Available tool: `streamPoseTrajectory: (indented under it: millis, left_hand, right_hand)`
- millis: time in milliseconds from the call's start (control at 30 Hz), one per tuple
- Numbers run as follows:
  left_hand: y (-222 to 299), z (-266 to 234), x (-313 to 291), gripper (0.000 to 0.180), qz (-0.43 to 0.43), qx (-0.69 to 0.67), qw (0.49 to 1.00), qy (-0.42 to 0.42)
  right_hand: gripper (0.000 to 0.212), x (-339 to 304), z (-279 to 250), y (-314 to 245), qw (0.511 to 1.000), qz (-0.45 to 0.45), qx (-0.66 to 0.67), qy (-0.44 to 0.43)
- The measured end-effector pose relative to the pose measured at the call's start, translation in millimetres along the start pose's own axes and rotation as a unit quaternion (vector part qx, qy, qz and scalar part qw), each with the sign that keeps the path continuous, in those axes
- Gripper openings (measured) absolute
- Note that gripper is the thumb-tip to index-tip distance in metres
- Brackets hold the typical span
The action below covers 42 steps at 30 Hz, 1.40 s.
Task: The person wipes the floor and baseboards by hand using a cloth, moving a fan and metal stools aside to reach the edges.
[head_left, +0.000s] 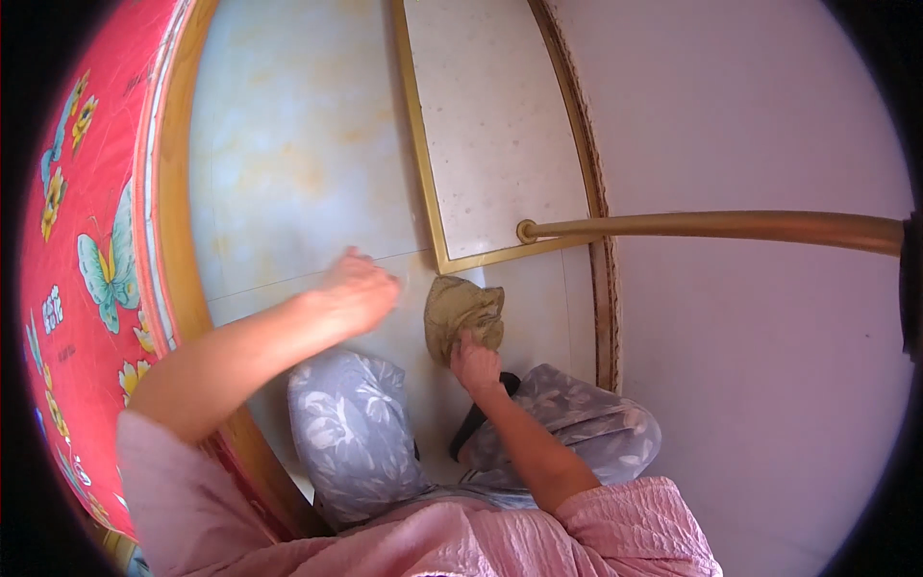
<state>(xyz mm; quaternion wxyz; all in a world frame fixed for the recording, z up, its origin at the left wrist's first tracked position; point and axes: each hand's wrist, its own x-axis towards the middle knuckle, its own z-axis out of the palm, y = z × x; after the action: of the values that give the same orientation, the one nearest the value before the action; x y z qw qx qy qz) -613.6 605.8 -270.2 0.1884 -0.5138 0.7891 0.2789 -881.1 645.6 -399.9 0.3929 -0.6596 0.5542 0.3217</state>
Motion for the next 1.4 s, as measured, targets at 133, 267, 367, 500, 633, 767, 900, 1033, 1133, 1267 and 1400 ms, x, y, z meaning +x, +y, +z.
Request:
streamPoseTrajectory:
  millis: [133, 267, 367, 500, 633, 767, 900, 1033, 1133, 1267, 1400]
  left_hand:
    - [2, -45, -108, 0.029, -0.096, -0.133, 0.976, 0.142]
    - [35, -13, -132, 0.039, -0.125, -0.136, 0.963, 0.195]
    - [22, 19, -150, 0.04, -0.184, -0.154, 0.958, 0.157]
    - [-5, 15, -152, 0.036, -0.296, -0.158, 0.914, 0.227]
    - [-21, 19, -148, 0.035, -0.329, -0.159, 0.887, 0.284]
    - [-27, 19, -150, 0.032, -0.347, -0.204, 0.865, 0.299]
    - [-29, 21, -157, 0.035, -0.364, -0.209, 0.849, 0.321]
    - [-31, 13, -151, 0.039, -0.359, -0.238, 0.836, 0.34]
    - [-35, 22, -153, 0.038, -0.373, -0.249, 0.823, 0.35]
    - [-37, 32, -142, 0.034, -0.39, -0.255, 0.806, 0.364]
    - [-41, 42, -128, 0.029, -0.399, -0.24, 0.819, 0.336]
  right_hand:
    - [0.056, 12, 39, -19, 0.979, -0.074, 0.024, 0.186]
    - [0.071, 45, 40, -7, 0.976, 0.049, 0.016, 0.212]
    - [0.077, 75, 28, -6, 0.954, 0.041, 0.111, 0.275]
    - [0.083, 80, 52, -27, 0.962, 0.072, 0.11, 0.24]
    - [0.075, 48, 78, -72, 0.987, -0.055, -0.035, 0.145]
    - [0.065, 45, 80, -99, 0.965, -0.23, -0.106, 0.075]
    - [0.065, 63, 44, -151, 0.916, -0.342, -0.188, 0.09]
    - [0.067, 86, 13, -178, 0.914, -0.328, -0.232, 0.055]
    - [0.068, 52, 5, -178, 0.895, -0.301, -0.324, -0.063]
    - [0.051, 15, -16, -131, 0.861, -0.28, -0.392, -0.165]
    - [0.045, -10, -57, -103, 0.944, -0.208, -0.227, -0.117]
